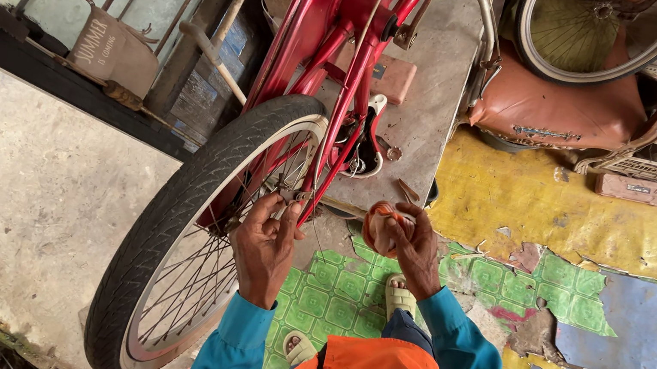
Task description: The person works on the rear wheel of a red bicycle, using pliers on the wheel hub area. They then hold the wheel steady and work around the rim and spokes by hand, repeatedly manipulating components at the wheel hub.
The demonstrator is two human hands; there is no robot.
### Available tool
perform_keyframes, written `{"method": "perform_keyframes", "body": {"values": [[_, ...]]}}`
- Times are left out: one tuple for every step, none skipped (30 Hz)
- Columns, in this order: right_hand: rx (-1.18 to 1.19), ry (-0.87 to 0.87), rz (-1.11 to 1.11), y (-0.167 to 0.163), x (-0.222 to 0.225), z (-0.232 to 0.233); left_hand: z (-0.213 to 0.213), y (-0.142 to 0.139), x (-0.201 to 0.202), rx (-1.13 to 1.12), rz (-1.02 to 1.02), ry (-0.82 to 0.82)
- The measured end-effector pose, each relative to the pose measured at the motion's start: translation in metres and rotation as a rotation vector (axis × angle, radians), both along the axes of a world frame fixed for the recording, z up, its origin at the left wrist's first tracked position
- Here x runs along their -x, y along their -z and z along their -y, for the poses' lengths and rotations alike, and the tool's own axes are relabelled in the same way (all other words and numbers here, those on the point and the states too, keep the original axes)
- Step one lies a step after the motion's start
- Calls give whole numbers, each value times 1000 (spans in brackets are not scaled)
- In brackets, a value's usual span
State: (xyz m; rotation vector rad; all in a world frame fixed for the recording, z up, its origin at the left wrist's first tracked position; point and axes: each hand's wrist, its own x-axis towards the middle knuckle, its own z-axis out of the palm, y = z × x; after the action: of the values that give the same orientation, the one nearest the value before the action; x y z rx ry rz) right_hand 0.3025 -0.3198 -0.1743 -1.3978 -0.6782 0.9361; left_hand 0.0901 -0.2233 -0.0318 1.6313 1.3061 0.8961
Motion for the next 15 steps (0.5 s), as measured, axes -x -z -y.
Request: {"method": "perform_keyframes", "body": {"values": [[16, -15, 1, -1, 1, 0, 0, -1, 0, 6, -15, -6], [32, -28, 2, -1, 1, 0, 0, -1, -1, 14, -30, -11], [36, -43, -17, -1, 2, -1, 0, -2, -1, 14, -19, -12], [39, -57, -35, 1, 2, -1, -1, -2, -2, 15, -8, -12], [42, -71, -53, 3, 3, -1, -1, -3, -3, 17, 3, -13], [49, -75, -57, 5, 3, -2, -1, -4, -3, 7, 8, -5], [56, -80, -61, 7, 3, -3, -1, -4, -4, -3, 13, 2], [63, -85, -65, 9, 3, -4, -1, -4, -4, -12, 18, 9], [47, -87, -107, 10, 3, -5, -1, -4, -4, -24, 27, 12], [32, -89, -148, 10, 3, -7, -1, -4, -4, -36, 36, 16], [17, -92, -190, 10, 4, -9, -1, -2, -4, -46, 45, 19], [-34, -93, -190, 8, 4, -12, -1, -1, -3, -48, 40, 22], [-84, -95, -189, 4, 6, -15, -2, 1, -3, -49, 35, 25], [-134, -97, -189, -1, 9, -18, -2, 3, -2, -50, 30, 27], [-151, -105, -184, -8, 13, -21, -2, 5, -1, -54, -1, 19]]}}
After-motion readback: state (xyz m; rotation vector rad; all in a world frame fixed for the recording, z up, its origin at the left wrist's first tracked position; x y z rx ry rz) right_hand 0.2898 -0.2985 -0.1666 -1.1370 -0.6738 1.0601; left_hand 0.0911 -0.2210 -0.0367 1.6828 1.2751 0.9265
